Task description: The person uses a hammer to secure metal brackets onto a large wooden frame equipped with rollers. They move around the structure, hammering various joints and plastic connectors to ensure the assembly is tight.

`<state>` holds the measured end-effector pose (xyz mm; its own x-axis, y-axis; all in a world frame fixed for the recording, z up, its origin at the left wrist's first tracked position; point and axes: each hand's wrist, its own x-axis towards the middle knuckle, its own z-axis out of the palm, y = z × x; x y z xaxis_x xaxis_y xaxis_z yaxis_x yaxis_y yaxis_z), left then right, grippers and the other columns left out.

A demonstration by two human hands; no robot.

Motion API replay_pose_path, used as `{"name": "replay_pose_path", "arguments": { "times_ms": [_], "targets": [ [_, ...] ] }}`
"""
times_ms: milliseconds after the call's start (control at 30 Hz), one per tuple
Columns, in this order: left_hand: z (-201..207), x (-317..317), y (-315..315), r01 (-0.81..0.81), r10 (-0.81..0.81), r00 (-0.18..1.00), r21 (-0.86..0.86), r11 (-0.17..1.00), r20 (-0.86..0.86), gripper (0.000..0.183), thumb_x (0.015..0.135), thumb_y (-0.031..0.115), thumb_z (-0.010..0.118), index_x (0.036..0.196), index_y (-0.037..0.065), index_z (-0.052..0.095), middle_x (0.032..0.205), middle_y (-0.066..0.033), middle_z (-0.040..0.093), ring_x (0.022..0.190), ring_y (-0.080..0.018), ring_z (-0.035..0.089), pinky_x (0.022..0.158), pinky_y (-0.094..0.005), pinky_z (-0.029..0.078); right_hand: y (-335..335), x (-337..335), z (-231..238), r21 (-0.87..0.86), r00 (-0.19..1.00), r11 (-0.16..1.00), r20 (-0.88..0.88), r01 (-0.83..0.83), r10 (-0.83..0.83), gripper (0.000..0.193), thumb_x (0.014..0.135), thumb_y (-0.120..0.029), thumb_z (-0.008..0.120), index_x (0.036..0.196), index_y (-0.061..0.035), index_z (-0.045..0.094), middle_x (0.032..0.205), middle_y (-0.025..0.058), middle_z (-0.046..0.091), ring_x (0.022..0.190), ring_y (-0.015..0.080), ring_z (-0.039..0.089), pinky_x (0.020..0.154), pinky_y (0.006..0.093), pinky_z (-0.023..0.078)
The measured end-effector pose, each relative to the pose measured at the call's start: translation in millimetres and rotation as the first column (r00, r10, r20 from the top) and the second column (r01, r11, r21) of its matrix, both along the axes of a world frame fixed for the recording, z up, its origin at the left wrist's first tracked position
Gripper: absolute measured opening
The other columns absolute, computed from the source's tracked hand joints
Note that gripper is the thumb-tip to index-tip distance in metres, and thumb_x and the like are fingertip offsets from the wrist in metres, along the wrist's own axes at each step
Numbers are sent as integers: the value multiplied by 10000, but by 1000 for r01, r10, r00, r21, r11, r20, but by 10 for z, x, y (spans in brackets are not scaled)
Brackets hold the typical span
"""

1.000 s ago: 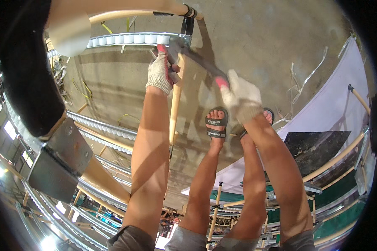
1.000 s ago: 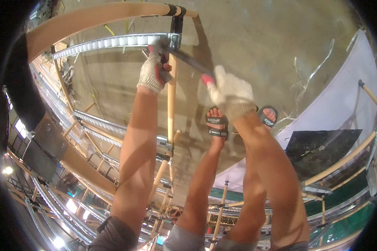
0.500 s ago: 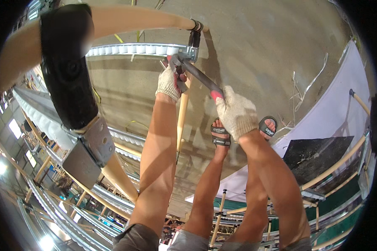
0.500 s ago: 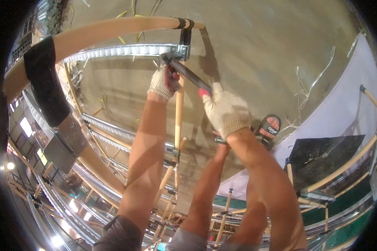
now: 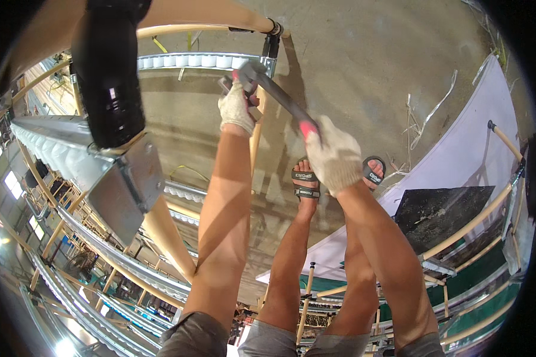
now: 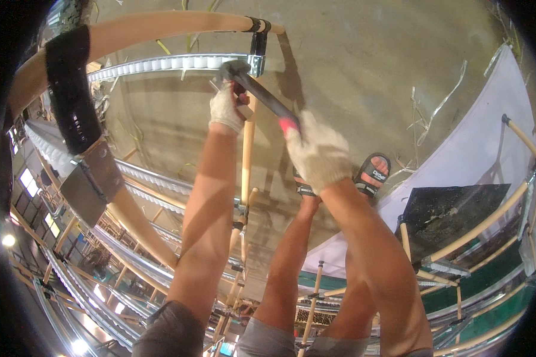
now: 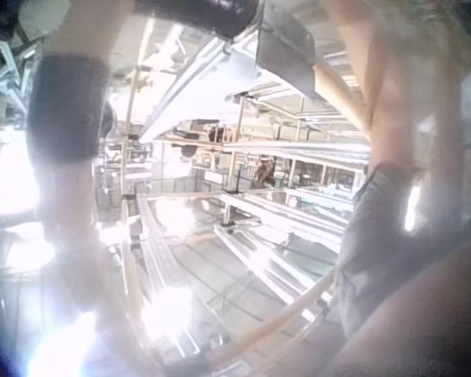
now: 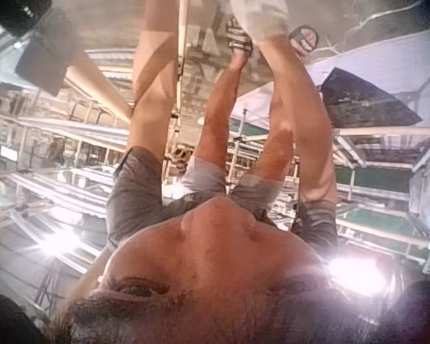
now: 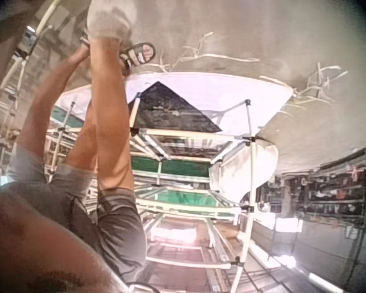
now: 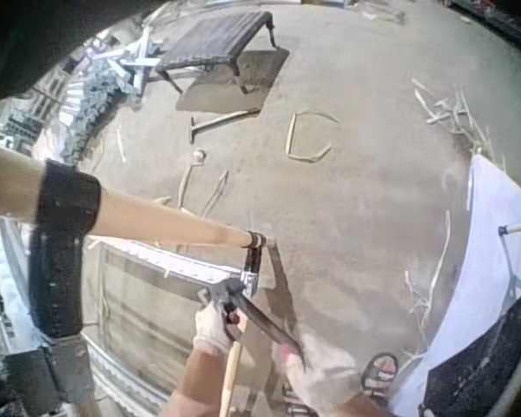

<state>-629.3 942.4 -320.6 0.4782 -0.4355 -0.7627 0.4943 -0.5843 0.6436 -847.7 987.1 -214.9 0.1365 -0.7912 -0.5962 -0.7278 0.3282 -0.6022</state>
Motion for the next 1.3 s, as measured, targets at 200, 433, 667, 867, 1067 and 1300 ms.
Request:
{"name": "replay_pose_path", "arguments": {
  "times_ms": [200,433,667,867,1067,1300],
  "targets": [
    [635,-812,460,-118,82,896,54,992,437,277,957,322,632,836,74,608,714,-4,605,552,-71,490,460,-233,344,792,-596,162,101,977,979,-140,177,-163,412,952,-361,497,1054,9,645,856,268,668,852,435,654,771,512,509],
    [1106,-1198,2416,733,-907,410,555,393,100,301,860,302,672,1015,44,695,810,-131,702,745,-190,657,700,-353,509,1390,-1435,861,453,937,853,-332,259,-109,519,923,-418,504,1115,48,627,1014,288,671,994,451,635,862,496,495],
    [2926,-1013,2204,798,-946,287,583,151,-147,531,820,483,644,1165,81,675,1059,-221,699,1021,-348,672,856,-419,532,1465,-2016,2221,569,953,816,-290,98,88,581,900,-487,544,1087,53,648,1085,311,648,1079,447,614,908,477,489],
    [5114,-950,1487,646,-689,722,298,703,63,283,916,314,628,1078,89,684,881,-30,703,754,-99,644,599,-263,486,1417,-2270,3010,435,941,899,-323,49,105,499,912,-419,541,1131,15,651,1125,293,644,1106,428,611,900,489,495],
    [6262,-863,1944,613,-667,712,271,743,219,302,931,348,605,1030,72,679,875,-52,715,768,-167,678,617,-326,498,1234,-2770,2768,377,796,858,-363,-350,484,360,850,-226,500,984,28,717,915,247,708,874,380,701,719,474,535],
    [5629,-539,3772,385,-676,698,673,632,236,494,788,420,647,1165,105,698,1219,-170,663,1117,-290,651,954,-392,509,528,-2318,4246,414,831,892,-421,-182,365,368,888,-321,552,911,21,686,755,166,676,645,272,672,596,405,509]
  ]
}}
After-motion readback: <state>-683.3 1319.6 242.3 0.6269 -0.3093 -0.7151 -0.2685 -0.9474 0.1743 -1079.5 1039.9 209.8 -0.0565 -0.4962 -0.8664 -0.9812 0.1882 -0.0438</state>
